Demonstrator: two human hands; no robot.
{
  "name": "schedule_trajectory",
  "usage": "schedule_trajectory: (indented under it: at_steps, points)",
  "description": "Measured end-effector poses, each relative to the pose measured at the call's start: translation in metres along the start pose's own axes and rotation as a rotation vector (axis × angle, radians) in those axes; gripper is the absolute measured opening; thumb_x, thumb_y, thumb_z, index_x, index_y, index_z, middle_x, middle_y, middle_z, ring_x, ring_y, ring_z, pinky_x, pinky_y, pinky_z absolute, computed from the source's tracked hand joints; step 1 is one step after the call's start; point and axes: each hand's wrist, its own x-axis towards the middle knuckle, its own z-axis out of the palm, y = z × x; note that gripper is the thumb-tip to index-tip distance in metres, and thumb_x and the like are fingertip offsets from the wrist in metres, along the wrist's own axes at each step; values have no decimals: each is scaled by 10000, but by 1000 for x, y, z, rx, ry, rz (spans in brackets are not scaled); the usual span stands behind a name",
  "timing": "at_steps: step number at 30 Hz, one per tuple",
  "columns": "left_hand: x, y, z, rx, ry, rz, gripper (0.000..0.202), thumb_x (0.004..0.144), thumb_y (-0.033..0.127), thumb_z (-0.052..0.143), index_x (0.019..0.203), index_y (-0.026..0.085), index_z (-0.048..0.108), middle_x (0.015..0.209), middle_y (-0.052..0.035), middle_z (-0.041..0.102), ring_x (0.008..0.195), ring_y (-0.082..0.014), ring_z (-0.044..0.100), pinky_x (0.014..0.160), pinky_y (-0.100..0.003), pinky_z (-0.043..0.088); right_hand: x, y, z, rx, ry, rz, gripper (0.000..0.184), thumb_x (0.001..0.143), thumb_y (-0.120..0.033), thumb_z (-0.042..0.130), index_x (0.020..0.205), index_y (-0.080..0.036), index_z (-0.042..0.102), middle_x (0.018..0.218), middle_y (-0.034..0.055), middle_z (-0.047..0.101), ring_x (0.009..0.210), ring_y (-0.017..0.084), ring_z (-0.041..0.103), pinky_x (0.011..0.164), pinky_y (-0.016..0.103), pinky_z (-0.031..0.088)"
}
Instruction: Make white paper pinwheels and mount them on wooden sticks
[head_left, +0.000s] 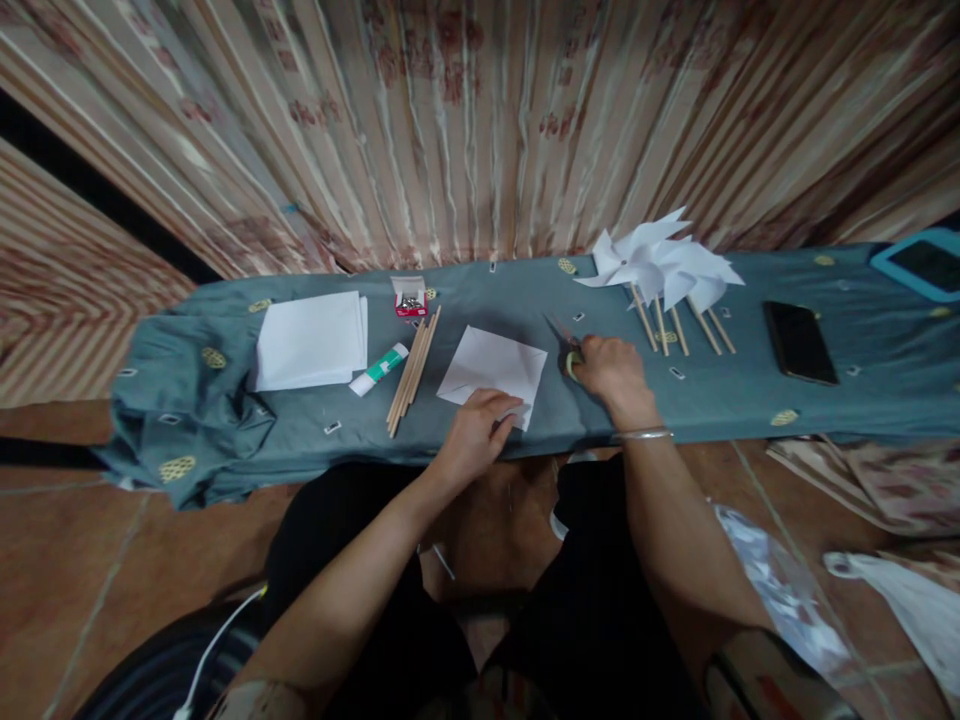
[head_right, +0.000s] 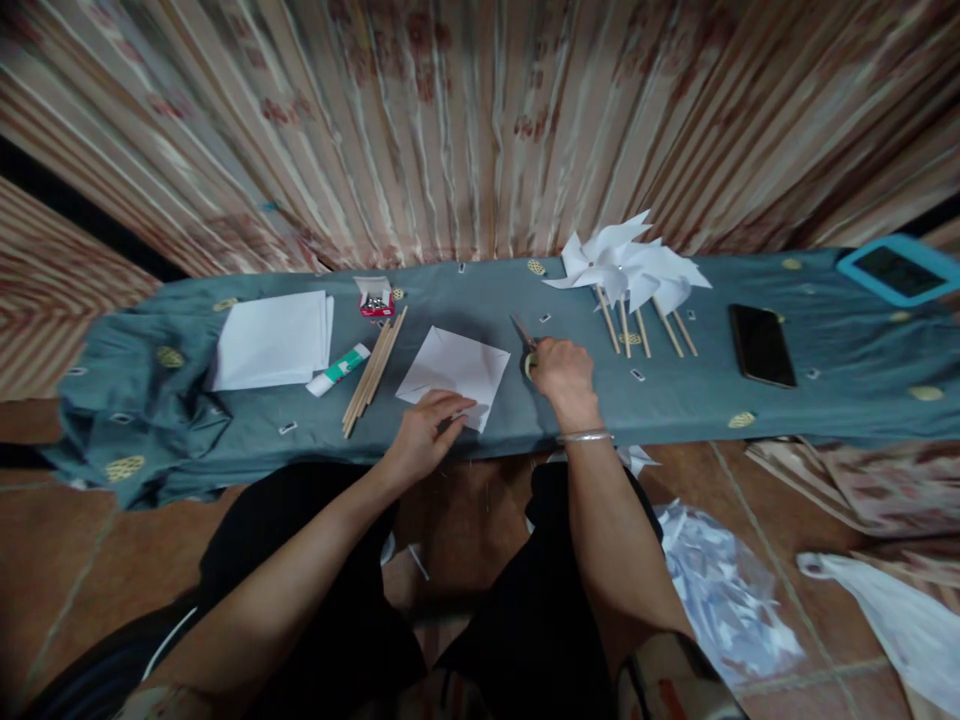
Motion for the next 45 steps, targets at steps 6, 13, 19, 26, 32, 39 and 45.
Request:
schedule_trajectory:
  at_steps: [6, 13, 19, 26, 32, 39, 45]
  points:
    - [25, 12, 36, 108, -122, 146, 500, 841, 96, 430, 1333, 158, 494, 1429, -153, 491, 1294, -270, 460, 1094, -489, 389, -6, -7, -3, -16, 7, -32, 315, 931, -237, 397, 1061, -52, 617, 995, 262, 671, 966, 347, 655, 817, 419, 489]
    - [36, 17, 72, -29, -112, 113, 578, 810, 55, 364, 1384, 125, 388, 1471, -173, 441, 1374, -240, 411, 1155, -454, 347, -6, 4, -1, 19, -25, -34, 314, 917, -300, 513, 1071, -43, 607, 989, 273, 675, 1002, 372, 648, 850, 438, 491]
    - [39, 15, 78, -26, -124, 87, 535, 829, 72, 359, 1360, 97, 421, 1492, -196, 412, 1403, -238, 376, 1173, -438, 331, -6, 7, 1, 62, -56, -10, 322, 904, -292, 527, 1076, -32, 606, 985, 287, 680, 1000, 384, 659, 849, 438, 492]
    - [39, 14, 79, 160, -166, 132, 493, 821, 80, 392, 1307, 49, 472, 1416, -216, 494, 1349, -260, 442, 1135, -448, 375, -10, 8, -3, 67, -94, 19, 318, 877, -340, 558, 1050, -86, 637, 975, 234, 714, 972, 356, 681, 815, 406, 506]
    - [37, 20, 68, 240, -176, 170, 429, 849, 86, 412, 1260, 45, 530, 1355, -190, 555, 1285, -245, 489, 1118, -410, 385, -15, 7, -6, 39, -63, -1, 280, 891, -340, 533, 1005, -127, 674, 925, 205, 728, 913, 340, 700, 747, 392, 501]
    - [28, 0, -5, 237, 95, 53, 375, 879, 183, 503, 1245, 143, 571, 1227, -127, 624, 1158, -244, 549, 1027, -425, 449, -19, 0, -12, 169, 132, 36, 350, 902, -371, 524, 1104, -129, 676, 928, 207, 730, 842, 340, 693, 677, 380, 471]
    - [-7, -44, -97, 444, 457, -202, 443, 813, 239, 601, 1248, 159, 578, 1222, -126, 594, 1172, -280, 517, 1032, -462, 417, -20, -18, -9, 329, 238, -76, 329, 925, -324, 495, 1140, -138, 658, 999, 159, 742, 881, 292, 697, 714, 336, 461]
